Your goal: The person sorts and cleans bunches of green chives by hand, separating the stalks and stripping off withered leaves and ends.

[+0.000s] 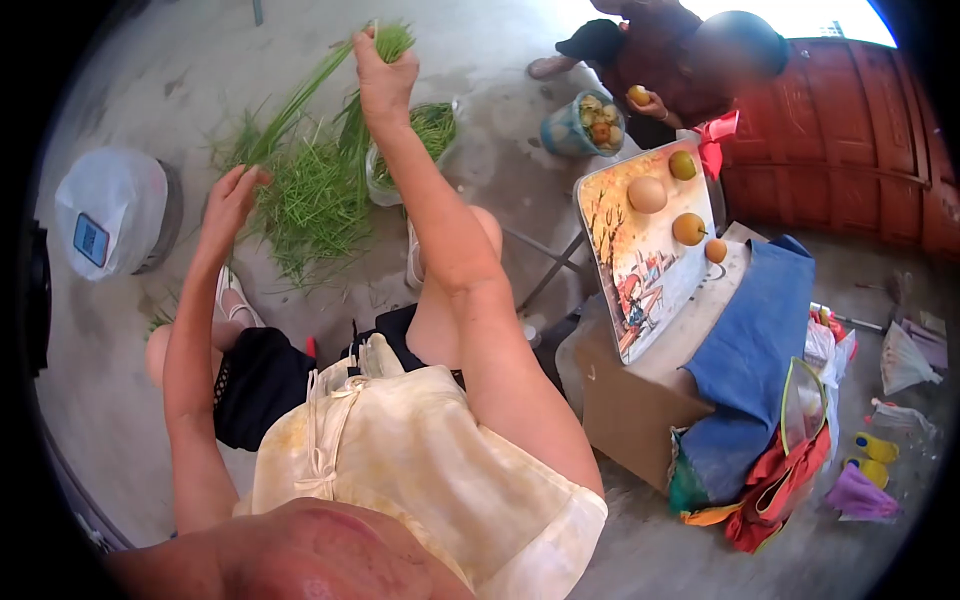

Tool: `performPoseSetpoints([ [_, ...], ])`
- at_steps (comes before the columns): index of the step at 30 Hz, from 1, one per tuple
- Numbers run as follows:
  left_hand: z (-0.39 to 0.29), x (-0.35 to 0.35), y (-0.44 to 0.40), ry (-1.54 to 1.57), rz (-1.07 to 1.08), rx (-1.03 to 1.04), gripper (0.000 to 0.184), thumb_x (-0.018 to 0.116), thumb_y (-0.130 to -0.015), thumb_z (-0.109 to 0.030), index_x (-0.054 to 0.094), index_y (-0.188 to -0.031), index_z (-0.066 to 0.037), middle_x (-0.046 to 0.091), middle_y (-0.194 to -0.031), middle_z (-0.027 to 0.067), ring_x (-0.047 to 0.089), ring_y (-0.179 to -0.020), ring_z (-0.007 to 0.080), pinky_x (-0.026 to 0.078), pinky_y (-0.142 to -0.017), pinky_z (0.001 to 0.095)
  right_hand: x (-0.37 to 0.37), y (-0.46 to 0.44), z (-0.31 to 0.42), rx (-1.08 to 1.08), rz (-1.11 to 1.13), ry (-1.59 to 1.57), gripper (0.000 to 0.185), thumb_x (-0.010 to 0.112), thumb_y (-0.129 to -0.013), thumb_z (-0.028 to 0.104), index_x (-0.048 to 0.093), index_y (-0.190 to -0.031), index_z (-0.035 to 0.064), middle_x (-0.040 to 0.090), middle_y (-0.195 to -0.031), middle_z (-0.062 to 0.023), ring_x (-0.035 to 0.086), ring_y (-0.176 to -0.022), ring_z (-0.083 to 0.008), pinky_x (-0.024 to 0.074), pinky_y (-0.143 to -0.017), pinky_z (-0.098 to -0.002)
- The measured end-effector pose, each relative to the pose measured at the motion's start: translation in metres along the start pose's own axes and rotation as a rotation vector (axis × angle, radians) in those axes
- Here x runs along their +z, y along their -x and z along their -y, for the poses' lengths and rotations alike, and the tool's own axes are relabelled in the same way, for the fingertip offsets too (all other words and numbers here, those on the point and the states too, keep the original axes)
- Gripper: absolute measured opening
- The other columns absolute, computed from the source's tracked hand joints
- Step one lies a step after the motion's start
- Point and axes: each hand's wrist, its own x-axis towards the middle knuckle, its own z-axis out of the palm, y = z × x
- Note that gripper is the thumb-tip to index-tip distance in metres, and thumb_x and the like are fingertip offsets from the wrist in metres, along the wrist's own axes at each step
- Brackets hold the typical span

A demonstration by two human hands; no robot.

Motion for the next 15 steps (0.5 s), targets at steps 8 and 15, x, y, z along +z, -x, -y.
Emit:
performPoseSetpoints([
  [8, 0.011, -0.029, -0.002, 0.136, -0.113, -0.166, 0.030, 0.049, -0.096, -0.035, 0.061, -0.089, -0.008, 0.027, -0.052, -0.0108, 0.021, -0.042, 0.0013, 0.016, -0.040, 0.0211, -0.018, -0.017, 0.004, -0.184, -0.159, 0.075, 0.009, 0.066, -0.085, 0.010, 0.062, -0.087, 0.0020, 0.056, -0.074, 0.0047, 0.047, -0.064, -0.0044, 0.0386, -0.055, -0.0221],
  [15, -0.033, -0.013, 0.004, 0.409, -0.091, 0.007, 0.028, 0.043, -0.100, -0.032, 0.058, -0.094, -0.009, 0.030, -0.056, -0.0103, 0.022, -0.044, 0.0001, 0.016, -0.040, 0.0196, 0.009, 0.016, -0.001, 0.376, 0.402, 0.135, 0.013, 0.071, -0.080, 0.014, 0.060, -0.076, 0.0079, 0.049, -0.056, 0.0050, 0.040, -0.044, -0.0057, 0.0282, -0.041, -0.0221],
])
